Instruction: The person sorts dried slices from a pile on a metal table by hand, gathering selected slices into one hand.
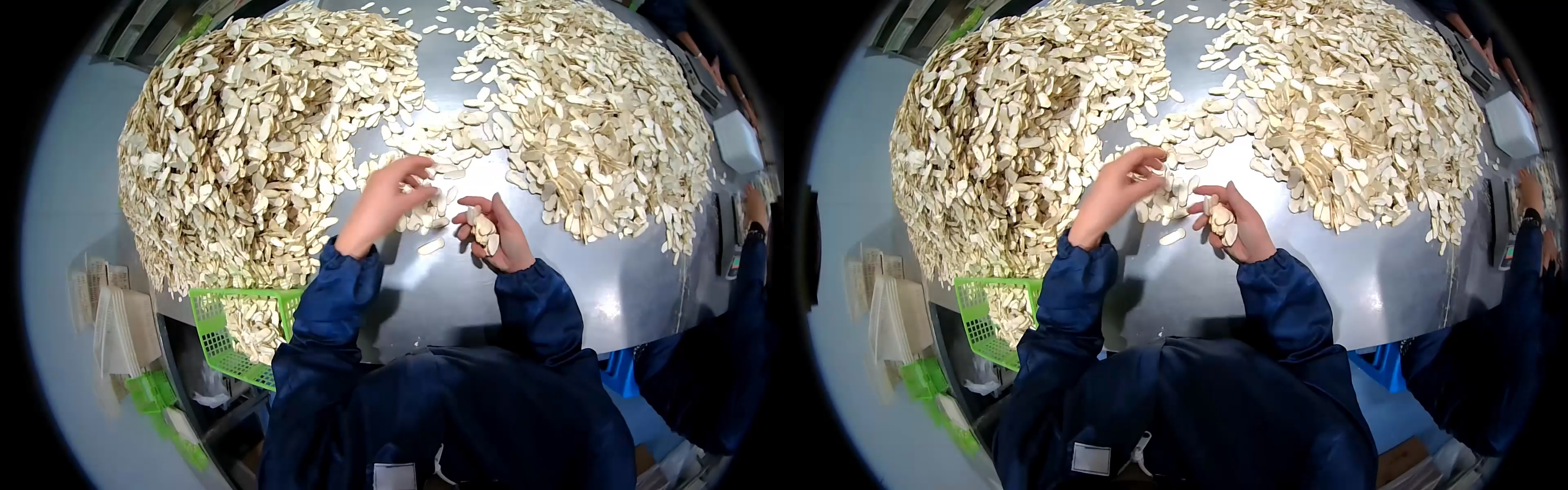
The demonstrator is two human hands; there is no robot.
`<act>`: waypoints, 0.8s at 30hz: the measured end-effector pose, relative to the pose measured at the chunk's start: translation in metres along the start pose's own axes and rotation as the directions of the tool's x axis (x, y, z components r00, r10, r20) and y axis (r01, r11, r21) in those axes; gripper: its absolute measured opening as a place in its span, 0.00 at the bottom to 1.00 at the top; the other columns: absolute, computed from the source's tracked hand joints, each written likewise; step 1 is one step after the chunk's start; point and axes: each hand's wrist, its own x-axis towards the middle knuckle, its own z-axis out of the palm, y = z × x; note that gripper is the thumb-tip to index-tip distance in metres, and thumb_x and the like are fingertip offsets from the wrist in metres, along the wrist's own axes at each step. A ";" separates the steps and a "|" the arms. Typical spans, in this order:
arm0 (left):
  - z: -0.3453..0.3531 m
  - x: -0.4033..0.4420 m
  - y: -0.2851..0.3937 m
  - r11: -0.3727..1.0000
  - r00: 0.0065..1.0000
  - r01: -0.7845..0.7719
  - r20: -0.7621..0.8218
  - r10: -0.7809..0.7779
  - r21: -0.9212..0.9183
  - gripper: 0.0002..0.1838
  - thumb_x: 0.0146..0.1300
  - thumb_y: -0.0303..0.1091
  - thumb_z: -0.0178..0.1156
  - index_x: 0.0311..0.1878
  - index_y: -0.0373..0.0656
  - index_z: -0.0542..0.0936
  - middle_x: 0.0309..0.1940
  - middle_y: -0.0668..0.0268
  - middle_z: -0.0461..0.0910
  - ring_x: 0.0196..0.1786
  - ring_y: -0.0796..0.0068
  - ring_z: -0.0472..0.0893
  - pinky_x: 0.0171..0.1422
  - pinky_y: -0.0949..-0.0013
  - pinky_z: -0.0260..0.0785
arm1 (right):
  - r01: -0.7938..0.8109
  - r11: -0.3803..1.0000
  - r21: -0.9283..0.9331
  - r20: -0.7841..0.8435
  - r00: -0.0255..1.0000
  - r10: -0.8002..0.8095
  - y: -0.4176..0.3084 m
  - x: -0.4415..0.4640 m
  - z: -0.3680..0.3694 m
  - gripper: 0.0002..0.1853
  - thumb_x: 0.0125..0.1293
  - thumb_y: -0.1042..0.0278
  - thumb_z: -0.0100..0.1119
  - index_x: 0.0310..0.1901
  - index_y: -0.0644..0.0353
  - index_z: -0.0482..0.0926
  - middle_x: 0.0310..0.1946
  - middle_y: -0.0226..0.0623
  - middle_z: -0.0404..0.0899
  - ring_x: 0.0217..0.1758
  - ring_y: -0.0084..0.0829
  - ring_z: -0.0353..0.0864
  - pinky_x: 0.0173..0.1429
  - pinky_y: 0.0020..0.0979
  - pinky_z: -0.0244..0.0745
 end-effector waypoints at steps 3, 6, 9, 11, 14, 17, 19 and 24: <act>-0.019 -0.013 -0.049 0.994 0.986 0.094 -0.143 -0.086 0.047 0.16 0.60 0.30 0.60 0.51 0.37 0.78 0.33 0.66 0.80 0.35 0.79 0.76 0.40 0.76 0.69 | -0.156 0.967 -0.202 0.049 0.984 0.169 0.012 -0.001 -0.005 0.10 0.70 0.65 0.51 0.42 0.64 0.73 0.21 0.38 0.74 0.14 0.22 0.68 0.13 0.20 0.57; -0.018 -0.032 -0.074 0.987 0.978 0.154 -0.152 -0.145 0.050 0.16 0.60 0.32 0.59 0.50 0.36 0.79 0.25 0.61 0.79 0.28 0.74 0.77 0.35 0.72 0.69 | -0.389 0.865 -0.318 0.079 0.898 0.433 0.032 -0.006 0.020 0.15 0.69 0.69 0.52 0.54 0.63 0.71 0.19 0.35 0.70 0.12 0.21 0.62 0.12 0.21 0.54; -0.010 -0.046 -0.066 0.973 0.967 0.223 -0.144 -0.212 0.067 0.16 0.61 0.30 0.56 0.52 0.38 0.78 0.27 0.60 0.80 0.28 0.71 0.78 0.36 0.70 0.69 | -0.448 0.829 -0.336 0.082 0.862 0.500 0.055 -0.011 0.033 0.27 0.66 0.71 0.52 0.66 0.63 0.60 0.22 0.32 0.71 0.15 0.19 0.65 0.14 0.19 0.57; -0.012 -0.050 -0.070 0.973 0.961 0.221 -0.187 -0.204 0.073 0.16 0.61 0.30 0.55 0.53 0.40 0.78 0.27 0.59 0.80 0.28 0.70 0.78 0.36 0.69 0.69 | -0.349 0.886 -0.307 0.099 0.914 0.394 0.048 -0.005 0.020 0.31 0.67 0.70 0.50 0.70 0.60 0.53 0.22 0.33 0.70 0.16 0.21 0.65 0.14 0.20 0.56; -0.012 -0.053 -0.080 0.975 0.966 0.203 -0.179 -0.185 0.085 0.20 0.61 0.28 0.54 0.57 0.42 0.76 0.26 0.57 0.79 0.27 0.65 0.76 0.37 0.68 0.69 | -0.034 0.980 -0.196 -0.095 0.995 0.015 0.012 0.002 0.002 0.33 0.70 0.69 0.49 0.73 0.58 0.49 0.25 0.32 0.70 0.19 0.21 0.66 0.14 0.19 0.57; 0.007 -0.055 -0.068 0.961 0.969 0.244 -0.070 -0.237 0.131 0.24 0.62 0.29 0.55 0.63 0.46 0.71 0.26 0.62 0.77 0.30 0.73 0.75 0.38 0.69 0.69 | 0.210 0.977 -0.026 -0.056 0.976 -0.211 -0.018 0.000 -0.019 0.31 0.71 0.69 0.47 0.73 0.56 0.48 0.26 0.30 0.68 0.21 0.19 0.64 0.13 0.16 0.55; 0.028 -0.053 -0.060 0.977 0.989 0.139 0.034 -0.146 0.160 0.26 0.61 0.27 0.55 0.64 0.45 0.70 0.28 0.57 0.77 0.30 0.65 0.76 0.39 0.67 0.69 | 0.122 0.992 -0.013 0.058 0.991 -0.121 -0.021 -0.006 -0.014 0.31 0.71 0.69 0.46 0.72 0.58 0.49 0.26 0.29 0.66 0.21 0.18 0.62 0.13 0.15 0.54; 0.045 -0.055 -0.044 0.998 0.973 -0.037 0.228 0.024 0.056 0.20 0.60 0.28 0.55 0.57 0.42 0.75 0.35 0.54 0.80 0.38 0.56 0.80 0.45 0.64 0.71 | -0.176 0.952 -0.249 0.123 0.970 0.211 0.004 -0.005 0.002 0.31 0.67 0.72 0.51 0.71 0.58 0.55 0.23 0.33 0.71 0.18 0.20 0.66 0.15 0.19 0.57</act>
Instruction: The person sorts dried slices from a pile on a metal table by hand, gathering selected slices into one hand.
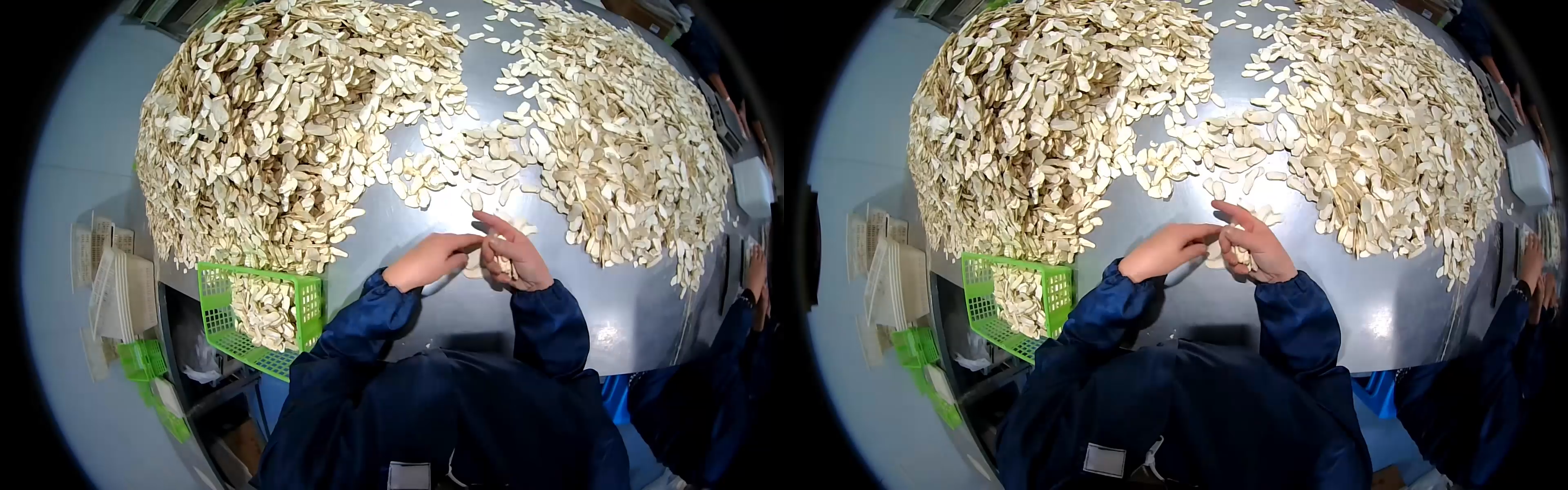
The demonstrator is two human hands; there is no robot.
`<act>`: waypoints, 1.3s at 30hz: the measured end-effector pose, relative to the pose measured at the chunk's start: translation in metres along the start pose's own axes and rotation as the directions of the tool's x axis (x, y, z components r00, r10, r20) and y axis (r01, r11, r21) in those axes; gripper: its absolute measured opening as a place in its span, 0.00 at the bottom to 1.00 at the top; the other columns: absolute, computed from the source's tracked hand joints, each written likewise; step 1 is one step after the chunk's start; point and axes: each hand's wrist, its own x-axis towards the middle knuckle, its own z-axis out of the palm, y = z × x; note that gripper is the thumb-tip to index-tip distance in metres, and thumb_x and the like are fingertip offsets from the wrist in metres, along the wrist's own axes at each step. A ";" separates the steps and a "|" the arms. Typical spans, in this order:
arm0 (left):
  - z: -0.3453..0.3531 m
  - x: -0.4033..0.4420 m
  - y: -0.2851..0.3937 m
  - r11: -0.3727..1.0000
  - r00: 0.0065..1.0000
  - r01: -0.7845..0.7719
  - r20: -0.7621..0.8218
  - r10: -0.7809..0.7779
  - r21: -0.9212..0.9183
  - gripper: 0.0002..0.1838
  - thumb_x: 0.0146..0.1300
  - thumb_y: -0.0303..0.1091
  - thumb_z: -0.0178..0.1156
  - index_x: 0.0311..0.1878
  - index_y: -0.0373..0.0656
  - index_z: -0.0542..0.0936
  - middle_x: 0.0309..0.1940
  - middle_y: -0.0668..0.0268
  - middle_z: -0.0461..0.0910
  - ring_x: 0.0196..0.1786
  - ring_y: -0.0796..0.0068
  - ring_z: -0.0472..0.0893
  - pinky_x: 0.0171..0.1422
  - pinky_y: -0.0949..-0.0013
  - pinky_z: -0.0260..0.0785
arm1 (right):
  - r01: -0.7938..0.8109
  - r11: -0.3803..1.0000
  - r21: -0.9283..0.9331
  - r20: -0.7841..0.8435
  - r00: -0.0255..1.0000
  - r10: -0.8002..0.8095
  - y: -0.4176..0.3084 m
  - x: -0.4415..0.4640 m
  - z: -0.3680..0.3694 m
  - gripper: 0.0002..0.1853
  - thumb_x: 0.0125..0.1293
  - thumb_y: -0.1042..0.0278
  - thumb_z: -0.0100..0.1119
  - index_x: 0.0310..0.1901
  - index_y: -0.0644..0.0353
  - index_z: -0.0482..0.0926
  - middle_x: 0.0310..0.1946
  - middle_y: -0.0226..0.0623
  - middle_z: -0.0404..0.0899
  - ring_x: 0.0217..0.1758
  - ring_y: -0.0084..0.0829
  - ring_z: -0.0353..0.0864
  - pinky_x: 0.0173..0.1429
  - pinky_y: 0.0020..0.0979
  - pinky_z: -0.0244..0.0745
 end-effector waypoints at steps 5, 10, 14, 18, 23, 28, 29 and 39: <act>-0.036 0.004 -0.020 0.962 0.893 0.260 -0.401 -0.205 0.088 0.09 0.58 0.30 0.60 0.40 0.37 0.77 0.32 0.55 0.78 0.37 0.59 0.78 0.42 0.63 0.70 | 0.019 0.999 -0.039 -0.141 0.990 -0.025 -0.001 0.003 -0.008 0.33 0.68 0.71 0.50 0.72 0.62 0.49 0.25 0.34 0.71 0.19 0.21 0.68 0.15 0.20 0.58; -0.028 0.022 -0.023 0.865 0.782 0.339 -0.622 -0.040 0.370 0.14 0.54 0.33 0.65 0.41 0.40 0.72 0.37 0.56 0.75 0.42 0.53 0.75 0.43 0.57 0.69 | 0.232 0.972 -0.040 -0.171 0.957 -0.235 -0.009 -0.005 -0.009 0.32 0.68 0.72 0.49 0.71 0.62 0.50 0.25 0.37 0.73 0.17 0.23 0.71 0.15 0.22 0.63; -0.026 0.027 -0.032 0.873 0.770 0.321 -0.638 -0.015 0.367 0.10 0.57 0.30 0.61 0.41 0.40 0.74 0.36 0.57 0.76 0.41 0.50 0.76 0.43 0.55 0.69 | -0.267 0.951 -0.154 0.109 0.952 0.285 0.030 -0.007 0.026 0.30 0.66 0.73 0.51 0.68 0.62 0.54 0.24 0.38 0.74 0.15 0.25 0.72 0.16 0.26 0.66; -0.040 0.014 -0.044 0.962 0.748 0.255 -0.650 -0.131 0.099 0.06 0.61 0.28 0.58 0.39 0.36 0.77 0.27 0.63 0.78 0.29 0.62 0.77 0.36 0.61 0.70 | -0.223 0.956 -0.191 -0.045 0.975 0.218 0.037 -0.011 0.021 0.29 0.66 0.75 0.49 0.68 0.65 0.55 0.24 0.41 0.75 0.14 0.28 0.72 0.17 0.29 0.68; -0.036 0.002 -0.046 0.888 0.955 0.125 -0.190 -0.229 -0.443 0.09 0.62 0.28 0.60 0.44 0.37 0.78 0.33 0.68 0.78 0.36 0.82 0.74 0.40 0.73 0.69 | 0.393 0.905 -0.163 -0.490 0.764 -0.420 0.003 -0.014 -0.009 0.26 0.67 0.74 0.49 0.66 0.64 0.58 0.26 0.37 0.74 0.17 0.25 0.72 0.17 0.24 0.68; -0.031 0.040 -0.030 0.983 0.854 0.138 -0.517 -0.057 0.120 0.20 0.58 0.29 0.61 0.54 0.36 0.74 0.40 0.56 0.74 0.41 0.60 0.76 0.47 0.65 0.70 | 0.286 0.954 -0.085 -0.246 0.922 -0.298 0.022 -0.011 0.008 0.20 0.66 0.75 0.51 0.60 0.64 0.67 0.27 0.37 0.74 0.18 0.24 0.73 0.17 0.24 0.68; -0.032 0.048 -0.024 0.957 0.834 0.188 -0.550 -0.037 0.221 0.25 0.56 0.29 0.60 0.59 0.38 0.72 0.42 0.50 0.71 0.42 0.50 0.75 0.49 0.62 0.69 | 0.203 0.974 -0.101 -0.173 0.960 -0.218 0.024 -0.012 0.011 0.20 0.66 0.75 0.51 0.59 0.64 0.67 0.27 0.36 0.75 0.18 0.24 0.72 0.18 0.24 0.67; -0.036 0.061 -0.043 0.899 0.693 0.154 -0.694 0.198 0.410 0.11 0.56 0.23 0.55 0.42 0.38 0.80 0.39 0.53 0.75 0.45 0.50 0.74 0.49 0.55 0.68 | -0.311 0.676 -0.668 0.285 0.732 0.618 0.037 -0.023 0.027 0.21 0.66 0.69 0.50 0.61 0.58 0.70 0.25 0.32 0.75 0.22 0.23 0.75 0.25 0.24 0.71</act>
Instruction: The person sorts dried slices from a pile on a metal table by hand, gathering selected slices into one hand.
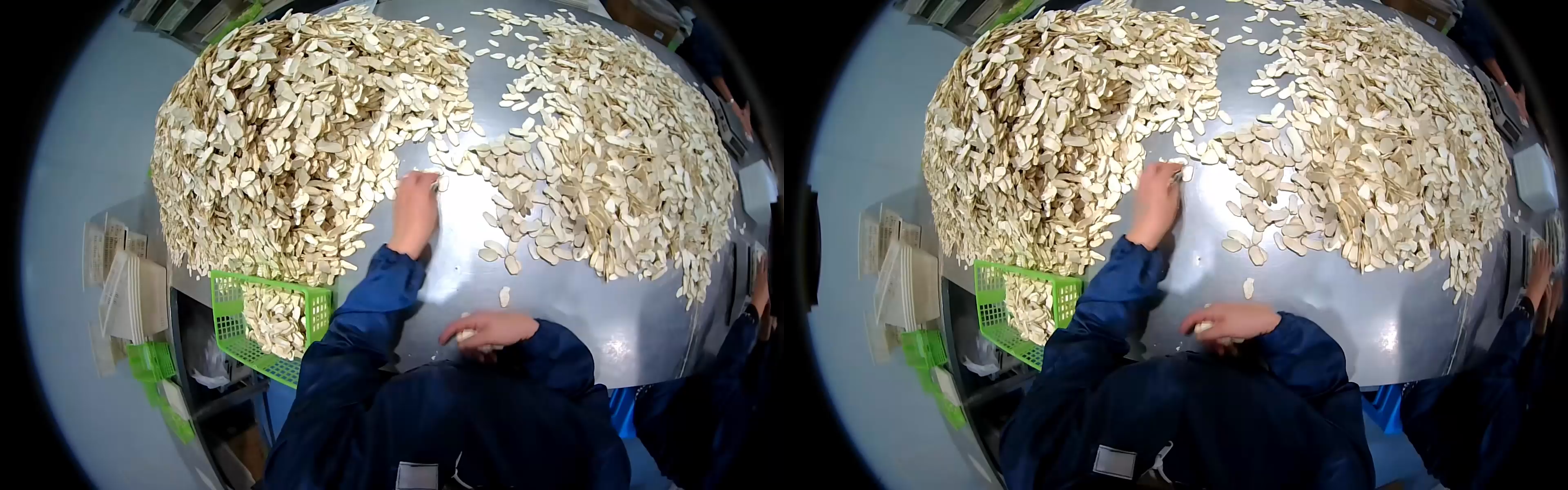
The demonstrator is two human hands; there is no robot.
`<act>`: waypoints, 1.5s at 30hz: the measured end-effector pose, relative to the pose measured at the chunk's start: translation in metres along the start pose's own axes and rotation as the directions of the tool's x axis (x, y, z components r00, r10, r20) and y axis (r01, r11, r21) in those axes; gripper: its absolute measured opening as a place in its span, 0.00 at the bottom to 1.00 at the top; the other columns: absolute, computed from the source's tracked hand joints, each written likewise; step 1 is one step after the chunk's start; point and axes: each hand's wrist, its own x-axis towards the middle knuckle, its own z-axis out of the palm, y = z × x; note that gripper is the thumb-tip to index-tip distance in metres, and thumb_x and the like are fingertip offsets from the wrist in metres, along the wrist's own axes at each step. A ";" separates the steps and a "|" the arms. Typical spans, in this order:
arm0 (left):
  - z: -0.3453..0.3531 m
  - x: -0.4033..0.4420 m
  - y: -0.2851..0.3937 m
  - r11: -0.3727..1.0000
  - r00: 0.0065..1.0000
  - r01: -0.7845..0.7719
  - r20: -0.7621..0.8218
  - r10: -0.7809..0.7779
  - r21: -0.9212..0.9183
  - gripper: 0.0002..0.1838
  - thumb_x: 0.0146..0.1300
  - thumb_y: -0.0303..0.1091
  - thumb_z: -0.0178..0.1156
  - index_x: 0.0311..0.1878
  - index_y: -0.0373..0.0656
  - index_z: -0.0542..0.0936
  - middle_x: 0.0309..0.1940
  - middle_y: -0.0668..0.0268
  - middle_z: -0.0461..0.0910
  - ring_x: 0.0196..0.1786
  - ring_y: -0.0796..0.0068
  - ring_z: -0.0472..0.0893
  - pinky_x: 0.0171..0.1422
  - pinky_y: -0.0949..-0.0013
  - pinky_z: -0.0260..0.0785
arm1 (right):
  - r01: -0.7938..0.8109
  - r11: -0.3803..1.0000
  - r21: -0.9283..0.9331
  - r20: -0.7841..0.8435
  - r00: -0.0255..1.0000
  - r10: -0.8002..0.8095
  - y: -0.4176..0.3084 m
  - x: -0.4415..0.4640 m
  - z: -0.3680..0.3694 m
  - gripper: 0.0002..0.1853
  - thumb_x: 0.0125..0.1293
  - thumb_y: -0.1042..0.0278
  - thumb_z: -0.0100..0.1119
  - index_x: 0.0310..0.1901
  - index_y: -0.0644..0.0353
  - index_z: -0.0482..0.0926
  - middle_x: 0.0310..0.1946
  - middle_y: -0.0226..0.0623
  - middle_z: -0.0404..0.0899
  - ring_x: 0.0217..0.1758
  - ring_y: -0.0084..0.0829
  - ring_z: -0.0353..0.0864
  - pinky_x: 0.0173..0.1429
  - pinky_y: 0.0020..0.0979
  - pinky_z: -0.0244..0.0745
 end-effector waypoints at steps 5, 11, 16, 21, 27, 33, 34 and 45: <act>-0.022 0.003 -0.021 0.976 0.977 0.139 0.135 -0.163 0.170 0.05 0.56 0.30 0.60 0.34 0.40 0.79 0.33 0.58 0.76 0.37 0.56 0.77 0.40 0.58 0.69 | -0.095 0.973 -0.212 -0.162 0.985 0.061 -0.004 0.002 0.015 0.19 0.64 0.71 0.50 0.57 0.61 0.72 0.26 0.35 0.77 0.22 0.24 0.77 0.24 0.25 0.73; -0.032 -0.006 -0.015 0.968 0.948 0.246 0.225 -0.228 -0.057 0.07 0.54 0.30 0.63 0.34 0.39 0.79 0.30 0.58 0.75 0.35 0.61 0.78 0.39 0.63 0.69 | 0.502 0.865 -0.019 -0.947 0.268 -0.176 0.001 -0.028 -0.032 0.16 0.63 0.74 0.49 0.53 0.65 0.71 0.24 0.34 0.74 0.16 0.23 0.73 0.17 0.24 0.70; -0.040 -0.031 0.012 0.016 0.617 0.780 0.765 -0.183 -0.625 0.09 0.67 0.30 0.56 0.49 0.45 0.75 0.36 0.76 0.78 0.37 0.85 0.76 0.40 0.81 0.68 | 0.759 0.544 0.357 -0.794 0.553 -0.252 0.008 -0.028 -0.040 0.12 0.71 0.67 0.47 0.51 0.64 0.72 0.25 0.32 0.73 0.19 0.21 0.70 0.17 0.21 0.64; -0.061 -0.059 0.079 0.735 0.808 0.394 0.590 0.010 -0.552 0.12 0.59 0.28 0.62 0.47 0.41 0.79 0.35 0.71 0.74 0.35 0.81 0.72 0.37 0.78 0.63 | 0.578 0.426 0.696 -0.516 0.815 -0.263 0.014 0.004 -0.029 0.29 0.76 0.46 0.30 0.59 0.65 0.68 0.45 0.41 0.79 0.42 0.33 0.82 0.26 0.26 0.78; -0.078 -0.100 0.046 0.464 0.834 0.551 0.454 -0.312 -0.694 0.18 0.63 0.27 0.58 0.57 0.40 0.73 0.39 0.72 0.73 0.38 0.84 0.72 0.42 0.79 0.65 | 0.604 0.233 0.763 -0.534 0.790 -0.300 0.004 0.007 -0.045 0.15 0.74 0.60 0.45 0.54 0.60 0.70 0.50 0.41 0.73 0.48 0.36 0.76 0.37 0.31 0.82; -0.085 -0.175 0.017 0.084 0.631 0.754 0.683 -0.369 -0.651 0.15 0.67 0.31 0.55 0.56 0.43 0.72 0.34 0.73 0.73 0.33 0.86 0.69 0.36 0.80 0.62 | 0.431 0.498 0.753 -0.394 0.900 -0.184 -0.087 0.097 -0.008 0.15 0.70 0.71 0.50 0.56 0.63 0.69 0.58 0.44 0.71 0.62 0.39 0.72 0.62 0.39 0.73; -0.087 -0.181 0.020 0.069 0.672 0.713 0.652 -0.351 -0.698 0.17 0.66 0.31 0.56 0.57 0.41 0.71 0.34 0.73 0.73 0.31 0.86 0.68 0.32 0.79 0.60 | 0.359 0.538 0.763 -0.275 0.933 -0.233 -0.097 0.122 0.001 0.16 0.70 0.69 0.49 0.57 0.62 0.69 0.58 0.43 0.70 0.62 0.38 0.72 0.62 0.39 0.72; -0.095 -0.177 0.006 -0.046 0.648 0.726 0.705 -0.290 -0.686 0.14 0.66 0.30 0.52 0.55 0.41 0.74 0.34 0.74 0.75 0.32 0.86 0.69 0.36 0.82 0.62 | 0.521 0.811 -0.267 -0.401 0.705 -0.585 -0.159 0.177 0.016 0.18 0.70 0.68 0.47 0.58 0.66 0.73 0.59 0.39 0.73 0.64 0.29 0.68 0.68 0.33 0.58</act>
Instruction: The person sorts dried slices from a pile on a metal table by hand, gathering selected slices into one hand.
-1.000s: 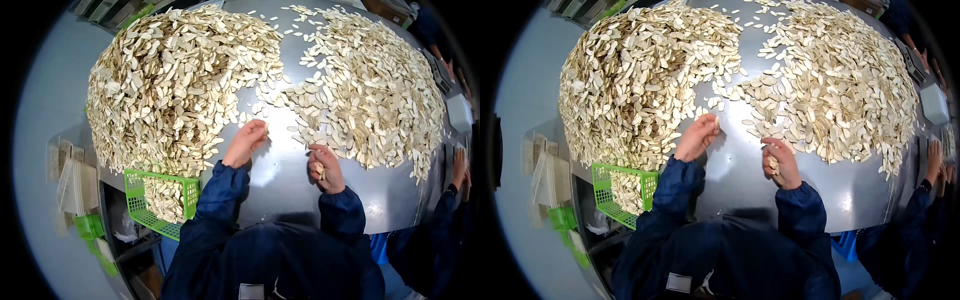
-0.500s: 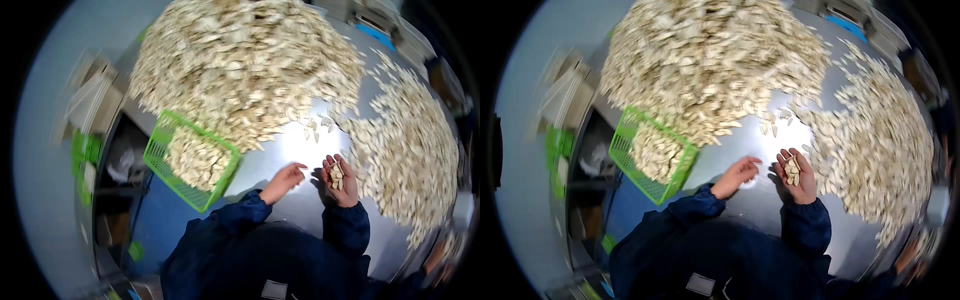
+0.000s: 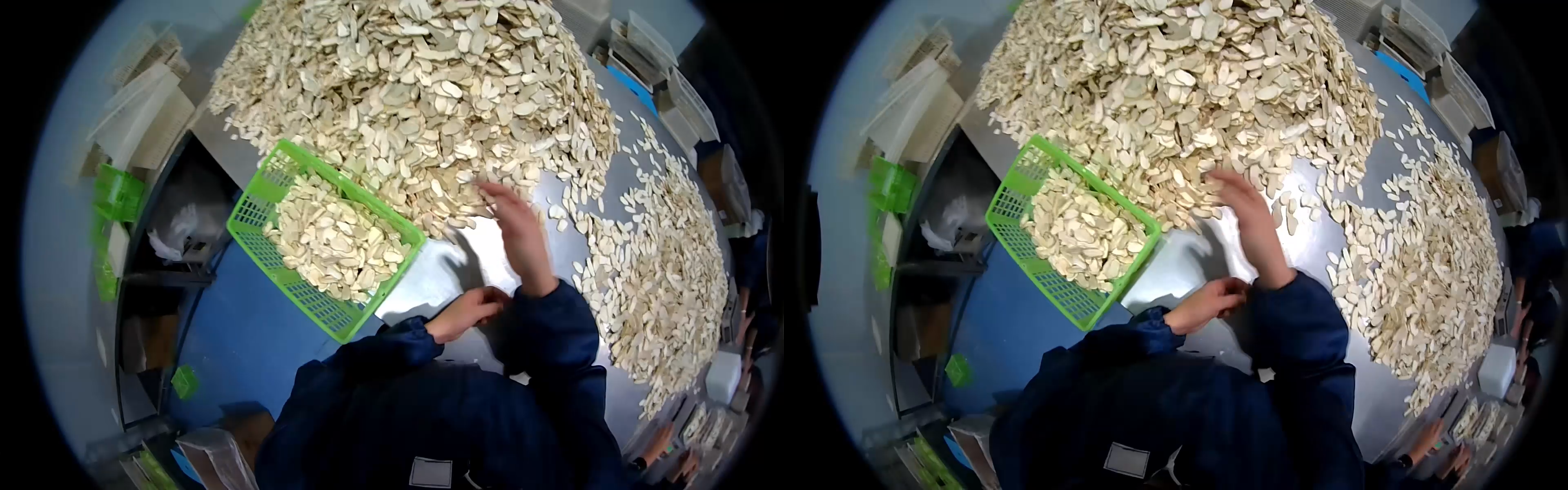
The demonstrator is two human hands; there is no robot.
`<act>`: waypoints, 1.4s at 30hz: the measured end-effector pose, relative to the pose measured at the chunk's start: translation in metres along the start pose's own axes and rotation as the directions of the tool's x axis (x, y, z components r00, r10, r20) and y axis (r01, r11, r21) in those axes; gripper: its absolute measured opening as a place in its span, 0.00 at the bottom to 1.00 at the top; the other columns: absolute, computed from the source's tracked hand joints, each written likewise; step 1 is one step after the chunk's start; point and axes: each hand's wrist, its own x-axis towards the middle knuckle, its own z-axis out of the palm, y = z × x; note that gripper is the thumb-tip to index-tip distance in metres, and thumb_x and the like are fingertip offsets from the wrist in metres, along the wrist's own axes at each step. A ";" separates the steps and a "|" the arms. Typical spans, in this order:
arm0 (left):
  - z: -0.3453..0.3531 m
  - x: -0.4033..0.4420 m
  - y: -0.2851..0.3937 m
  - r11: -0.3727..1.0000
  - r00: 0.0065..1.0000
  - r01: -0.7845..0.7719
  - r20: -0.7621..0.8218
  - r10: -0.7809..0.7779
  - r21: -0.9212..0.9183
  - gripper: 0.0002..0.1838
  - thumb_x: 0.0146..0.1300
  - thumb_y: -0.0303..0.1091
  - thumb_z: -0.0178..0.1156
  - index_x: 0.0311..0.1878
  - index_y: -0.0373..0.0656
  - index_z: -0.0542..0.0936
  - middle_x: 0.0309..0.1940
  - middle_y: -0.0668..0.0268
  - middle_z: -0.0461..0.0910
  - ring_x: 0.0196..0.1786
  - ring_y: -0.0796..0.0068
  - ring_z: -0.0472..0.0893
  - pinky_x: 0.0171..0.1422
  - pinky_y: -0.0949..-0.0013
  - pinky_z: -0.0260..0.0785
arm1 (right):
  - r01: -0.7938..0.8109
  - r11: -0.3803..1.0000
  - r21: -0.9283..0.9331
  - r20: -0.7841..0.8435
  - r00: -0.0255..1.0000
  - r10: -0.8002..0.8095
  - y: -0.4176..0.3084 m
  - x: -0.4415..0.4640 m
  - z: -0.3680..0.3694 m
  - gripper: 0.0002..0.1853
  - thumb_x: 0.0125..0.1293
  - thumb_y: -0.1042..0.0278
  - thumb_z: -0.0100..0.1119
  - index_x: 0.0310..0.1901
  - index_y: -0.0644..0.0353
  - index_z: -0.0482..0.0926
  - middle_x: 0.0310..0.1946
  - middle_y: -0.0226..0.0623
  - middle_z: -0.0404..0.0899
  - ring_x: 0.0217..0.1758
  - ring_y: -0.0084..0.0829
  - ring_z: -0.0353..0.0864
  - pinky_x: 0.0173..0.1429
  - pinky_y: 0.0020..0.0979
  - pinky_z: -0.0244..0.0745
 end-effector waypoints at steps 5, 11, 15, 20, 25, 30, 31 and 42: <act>0.033 0.045 0.022 0.906 0.975 0.093 0.224 0.002 -0.413 0.10 0.66 0.30 0.53 0.49 0.42 0.74 0.28 0.75 0.69 0.30 0.86 0.66 0.34 0.81 0.59 | -0.210 0.600 -0.772 -0.501 0.781 -0.372 0.014 0.000 -0.199 0.17 0.60 0.62 0.58 0.47 0.63 0.80 0.44 0.44 0.80 0.49 0.39 0.77 0.55 0.35 0.70; 0.043 0.096 -0.001 0.827 0.860 0.216 0.502 0.091 -0.519 0.14 0.68 0.31 0.51 0.55 0.42 0.72 0.37 0.72 0.72 0.38 0.81 0.69 0.41 0.76 0.63 | -0.250 0.193 -0.949 -0.274 0.956 -0.104 0.016 -0.057 -0.237 0.22 0.50 0.58 0.66 0.49 0.52 0.79 0.54 0.43 0.73 0.60 0.47 0.69 0.59 0.51 0.64; 0.030 0.104 -0.014 0.746 0.895 0.234 0.438 0.085 -0.624 0.15 0.67 0.31 0.52 0.56 0.42 0.72 0.38 0.70 0.73 0.38 0.76 0.68 0.42 0.73 0.62 | -0.373 0.038 -0.927 -0.375 0.921 -0.109 0.002 -0.141 -0.240 0.18 0.49 0.68 0.64 0.45 0.50 0.81 0.57 0.39 0.71 0.63 0.43 0.65 0.61 0.58 0.60; 0.034 0.106 -0.014 0.720 0.852 0.269 0.506 0.131 -0.640 0.13 0.68 0.36 0.54 0.52 0.42 0.73 0.37 0.69 0.72 0.39 0.76 0.68 0.42 0.73 0.61 | -0.672 -0.248 -0.698 -0.537 0.720 -0.441 -0.005 -0.198 -0.202 0.19 0.53 0.66 0.64 0.48 0.54 0.78 0.59 0.45 0.69 0.65 0.50 0.63 0.67 0.57 0.54; 0.030 0.102 -0.010 0.736 0.831 0.279 0.539 0.137 -0.617 0.12 0.67 0.39 0.55 0.48 0.42 0.73 0.35 0.68 0.71 0.37 0.75 0.68 0.42 0.72 0.61 | -0.326 -0.150 -0.933 -0.279 0.921 -0.271 0.054 -0.187 -0.121 0.24 0.57 0.60 0.61 0.56 0.54 0.73 0.63 0.45 0.64 0.71 0.49 0.57 0.71 0.61 0.45; 0.026 0.099 -0.009 0.671 0.852 0.289 0.503 0.145 -0.683 0.13 0.67 0.40 0.55 0.49 0.43 0.73 0.35 0.69 0.70 0.37 0.75 0.67 0.40 0.73 0.60 | -0.432 -0.272 -0.860 -0.341 0.882 -0.324 0.043 -0.207 -0.156 0.22 0.60 0.59 0.58 0.57 0.54 0.74 0.65 0.43 0.64 0.72 0.48 0.56 0.72 0.61 0.43; 0.027 0.100 -0.007 0.650 0.849 0.276 0.497 0.180 -0.708 0.13 0.67 0.39 0.54 0.51 0.44 0.73 0.34 0.70 0.66 0.35 0.76 0.64 0.38 0.75 0.59 | -0.461 -0.347 -0.817 -0.338 0.869 -0.361 0.039 -0.216 -0.177 0.22 0.60 0.60 0.58 0.56 0.54 0.74 0.67 0.43 0.62 0.72 0.48 0.56 0.72 0.61 0.42; 0.018 0.096 -0.015 0.799 0.427 0.364 0.848 0.314 -0.479 0.21 0.66 0.47 0.56 0.38 0.34 0.76 0.31 0.58 0.74 0.30 0.74 0.73 0.25 0.78 0.63 | -0.559 -0.186 -0.808 -0.335 0.696 -0.635 -0.013 -0.187 -0.189 0.21 0.54 0.67 0.61 0.51 0.59 0.76 0.60 0.55 0.65 0.66 0.57 0.59 0.67 0.56 0.55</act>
